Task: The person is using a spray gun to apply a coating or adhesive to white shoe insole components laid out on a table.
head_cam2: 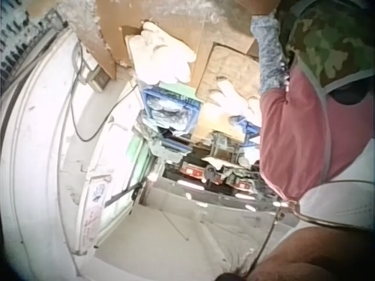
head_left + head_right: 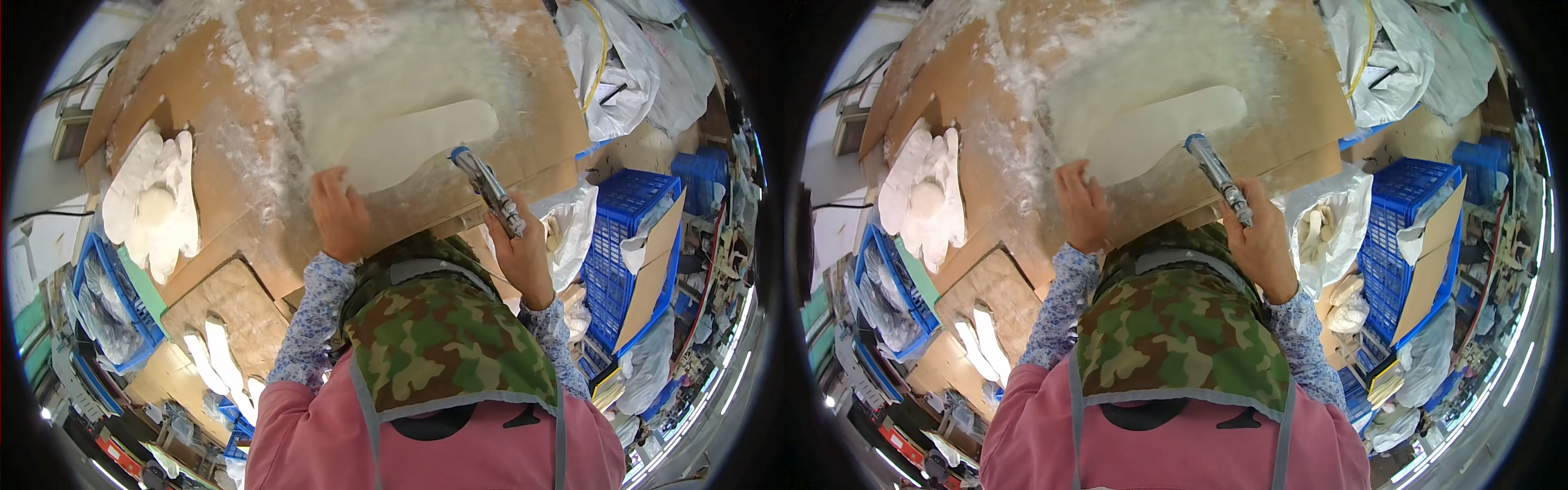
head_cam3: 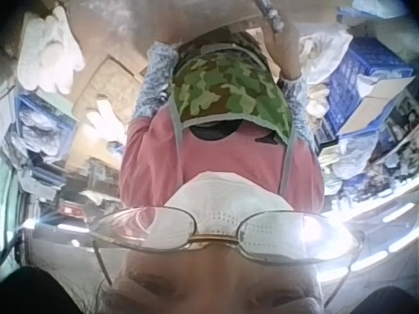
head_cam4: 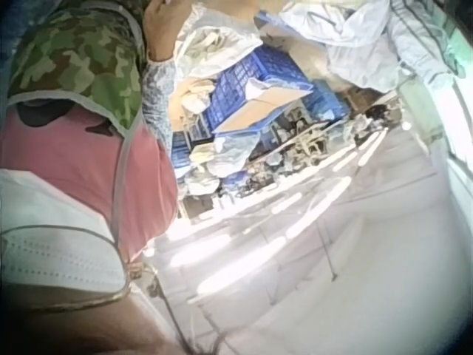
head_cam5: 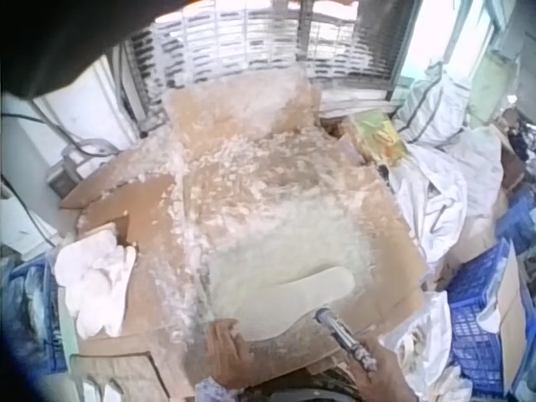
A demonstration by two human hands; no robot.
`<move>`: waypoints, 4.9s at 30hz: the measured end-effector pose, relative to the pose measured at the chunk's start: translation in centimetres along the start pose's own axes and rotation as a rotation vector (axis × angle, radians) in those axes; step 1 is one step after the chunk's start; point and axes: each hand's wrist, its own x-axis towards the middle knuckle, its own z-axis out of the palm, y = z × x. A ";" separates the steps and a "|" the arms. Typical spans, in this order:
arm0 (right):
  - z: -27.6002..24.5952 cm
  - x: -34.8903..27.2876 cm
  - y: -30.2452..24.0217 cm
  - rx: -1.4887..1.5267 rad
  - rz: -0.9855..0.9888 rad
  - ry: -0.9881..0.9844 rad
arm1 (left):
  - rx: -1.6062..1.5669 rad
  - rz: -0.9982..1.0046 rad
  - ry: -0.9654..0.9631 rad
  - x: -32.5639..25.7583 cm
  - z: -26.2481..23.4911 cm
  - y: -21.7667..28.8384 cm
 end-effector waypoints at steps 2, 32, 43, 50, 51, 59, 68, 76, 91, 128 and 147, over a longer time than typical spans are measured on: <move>0.5 -0.1 -0.2 -0.019 -0.021 -0.009 | -0.004 -0.138 0.093 0.3 -0.9 -0.8; 3.9 -3.0 -2.2 -0.019 -0.187 -0.276 | -0.386 -0.382 -0.030 0.3 -0.6 -3.9; 1.9 -2.7 -1.8 0.008 -0.091 -0.223 | -0.354 -0.371 0.022 -0.2 0.5 -4.5; 1.4 -2.1 -1.2 -0.008 -0.100 -0.173 | -0.362 -0.380 0.038 -0.1 0.3 -4.0; 1.3 -2.0 -1.1 -0.011 -0.102 -0.173 | -0.364 -0.377 0.035 0.0 0.3 -4.0; -0.6 -0.6 0.7 -0.017 -0.070 -0.001 | -0.343 -0.381 -0.017 0.3 0.2 -3.8; -3.5 0.0 3.7 -0.014 -0.047 0.185 | -0.308 -0.330 -0.015 0.2 1.1 -3.5; -4.6 0.6 5.7 0.000 0.019 0.240 | -0.449 -0.457 -0.084 1.7 -0.3 -2.1; -4.8 1.6 1.8 0.095 -0.111 -0.063 | -0.945 -0.513 0.443 -10.9 -21.7 1.5; 7.8 1.7 -7.5 -0.055 -0.181 -0.381 | 0.249 -0.731 1.685 -38.5 -29.8 -11.4; 4.3 -0.9 -5.8 0.126 -0.061 -0.123 | 0.552 -0.849 0.699 -7.0 -17.8 -30.3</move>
